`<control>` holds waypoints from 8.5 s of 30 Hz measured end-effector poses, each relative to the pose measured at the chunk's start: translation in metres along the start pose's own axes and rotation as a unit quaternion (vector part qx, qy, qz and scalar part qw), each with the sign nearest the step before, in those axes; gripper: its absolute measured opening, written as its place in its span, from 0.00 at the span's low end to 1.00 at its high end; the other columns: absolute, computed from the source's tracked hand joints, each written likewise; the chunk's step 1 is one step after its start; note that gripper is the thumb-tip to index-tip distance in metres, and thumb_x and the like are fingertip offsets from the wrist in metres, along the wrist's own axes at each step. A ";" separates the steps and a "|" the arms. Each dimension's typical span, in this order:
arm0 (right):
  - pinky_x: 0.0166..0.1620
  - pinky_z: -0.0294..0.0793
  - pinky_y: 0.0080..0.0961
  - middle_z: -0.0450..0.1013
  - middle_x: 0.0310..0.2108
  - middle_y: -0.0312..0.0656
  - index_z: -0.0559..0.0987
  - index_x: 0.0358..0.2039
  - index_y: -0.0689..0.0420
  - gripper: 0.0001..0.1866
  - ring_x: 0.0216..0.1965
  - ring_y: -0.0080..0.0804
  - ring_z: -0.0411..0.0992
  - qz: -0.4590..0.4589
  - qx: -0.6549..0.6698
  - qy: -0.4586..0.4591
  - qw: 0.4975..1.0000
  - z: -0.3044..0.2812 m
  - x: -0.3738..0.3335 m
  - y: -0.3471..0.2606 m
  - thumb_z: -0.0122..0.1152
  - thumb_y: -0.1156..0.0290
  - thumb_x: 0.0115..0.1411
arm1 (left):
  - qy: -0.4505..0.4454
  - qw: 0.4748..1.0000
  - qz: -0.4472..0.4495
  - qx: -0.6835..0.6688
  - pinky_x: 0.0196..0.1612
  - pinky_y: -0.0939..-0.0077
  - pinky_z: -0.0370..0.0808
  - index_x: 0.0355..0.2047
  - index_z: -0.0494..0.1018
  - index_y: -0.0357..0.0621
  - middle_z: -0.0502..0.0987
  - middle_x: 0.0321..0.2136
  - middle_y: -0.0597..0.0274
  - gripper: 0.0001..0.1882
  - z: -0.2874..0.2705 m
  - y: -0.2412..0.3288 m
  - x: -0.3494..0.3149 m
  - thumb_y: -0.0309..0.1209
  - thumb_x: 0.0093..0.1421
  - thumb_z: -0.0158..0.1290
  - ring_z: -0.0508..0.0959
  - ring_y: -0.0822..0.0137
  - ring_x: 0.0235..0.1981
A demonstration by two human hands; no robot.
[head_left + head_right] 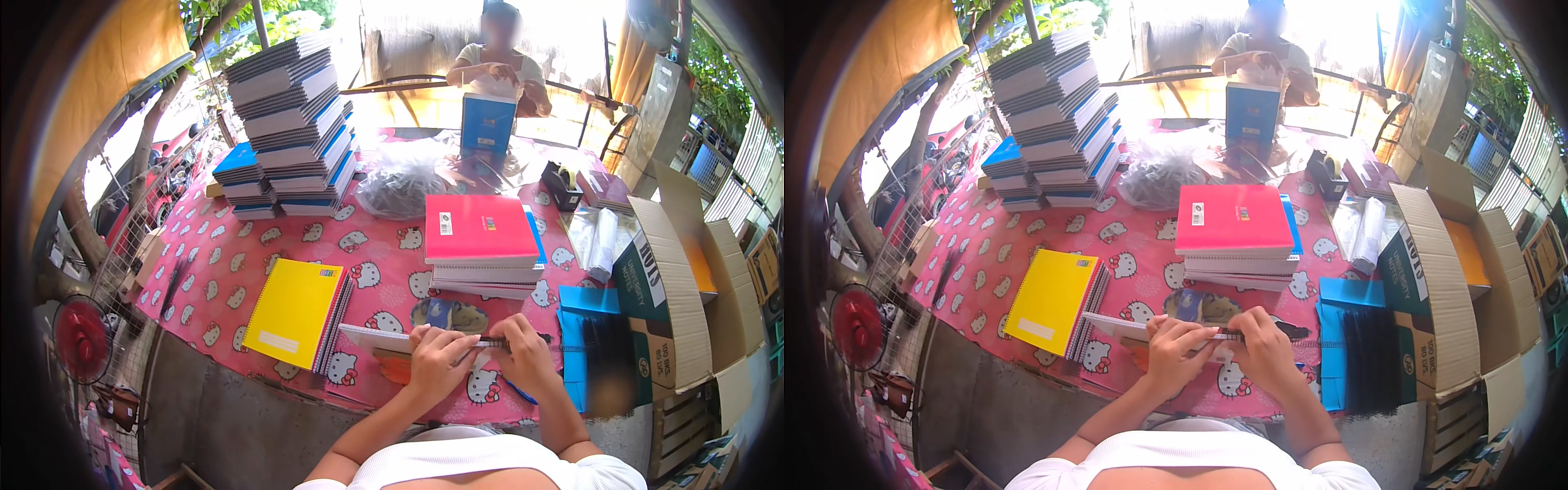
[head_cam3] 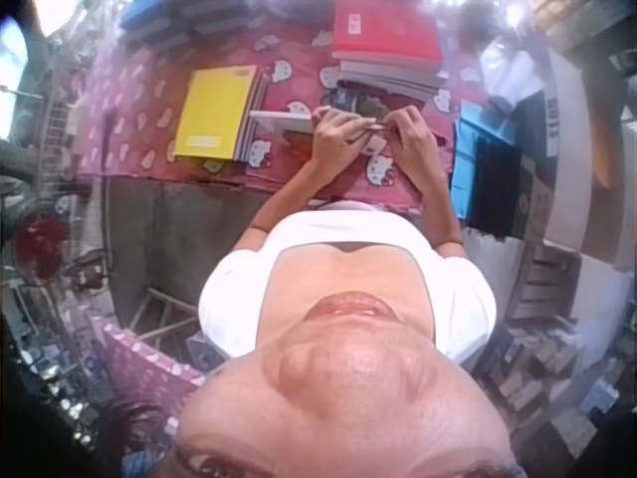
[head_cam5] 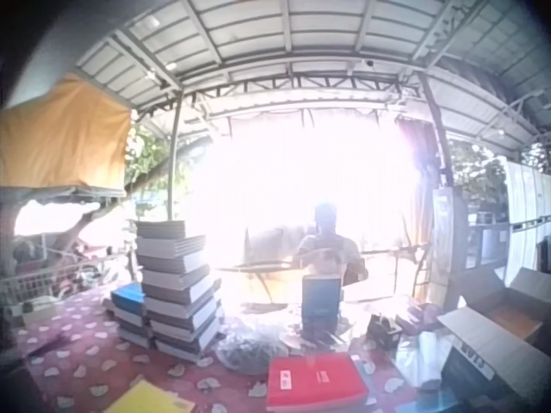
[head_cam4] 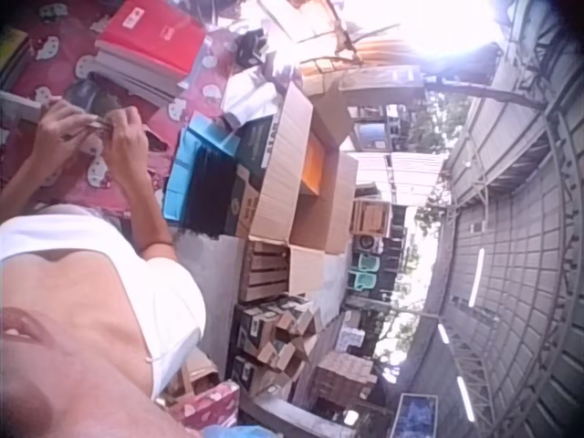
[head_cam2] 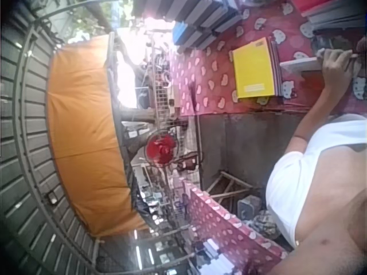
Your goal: The person prepares notebooks by using a blue tape dispenser to apply tape to the spine of several notebooks and using pliers to trim wire bindings.
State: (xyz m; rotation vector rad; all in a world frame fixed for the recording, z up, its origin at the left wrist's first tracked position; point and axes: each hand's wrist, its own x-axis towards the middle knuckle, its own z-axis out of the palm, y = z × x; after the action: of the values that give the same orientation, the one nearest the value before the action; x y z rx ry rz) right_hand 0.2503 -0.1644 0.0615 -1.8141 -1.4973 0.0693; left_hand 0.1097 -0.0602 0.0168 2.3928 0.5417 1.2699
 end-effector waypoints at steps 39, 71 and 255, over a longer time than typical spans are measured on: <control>0.34 0.74 0.21 0.74 0.29 0.36 0.75 0.30 0.64 0.12 0.32 0.21 0.71 -0.015 0.287 -0.145 0.947 0.010 0.026 0.134 0.62 0.84 0.42 | -0.002 0.998 -0.056 -0.002 0.46 0.66 0.62 0.22 0.77 0.49 0.77 0.22 0.68 0.12 -0.008 -0.012 0.000 0.35 0.38 0.68 0.75 0.65 0.30; 0.40 0.78 0.31 0.74 0.45 0.48 0.74 0.47 0.65 0.24 0.40 0.37 0.76 -0.126 0.264 -0.148 0.945 0.039 0.011 0.147 0.64 0.82 0.45 | -0.058 0.996 -0.057 0.020 0.60 0.60 0.56 0.31 0.76 0.48 0.77 0.23 0.68 0.18 -0.028 -0.013 0.000 0.41 0.42 0.67 0.75 0.66 0.28; 0.35 0.68 0.20 0.74 0.30 0.38 0.78 0.37 0.61 0.09 0.30 0.20 0.69 0.005 0.413 -0.012 0.911 0.380 0.200 -0.005 0.57 0.72 0.56 | 0.561 0.670 -0.431 -0.224 0.44 0.69 0.73 0.39 0.73 0.29 0.76 0.37 0.52 0.41 -0.214 -0.297 -0.140 0.61 0.66 0.30 0.76 0.63 0.39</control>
State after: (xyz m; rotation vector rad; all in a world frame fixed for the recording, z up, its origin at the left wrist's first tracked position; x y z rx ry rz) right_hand 0.1216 0.2026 -0.1202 -1.1236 -1.1991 0.6343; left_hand -0.1890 0.1551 -0.1156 0.4846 1.2647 1.8738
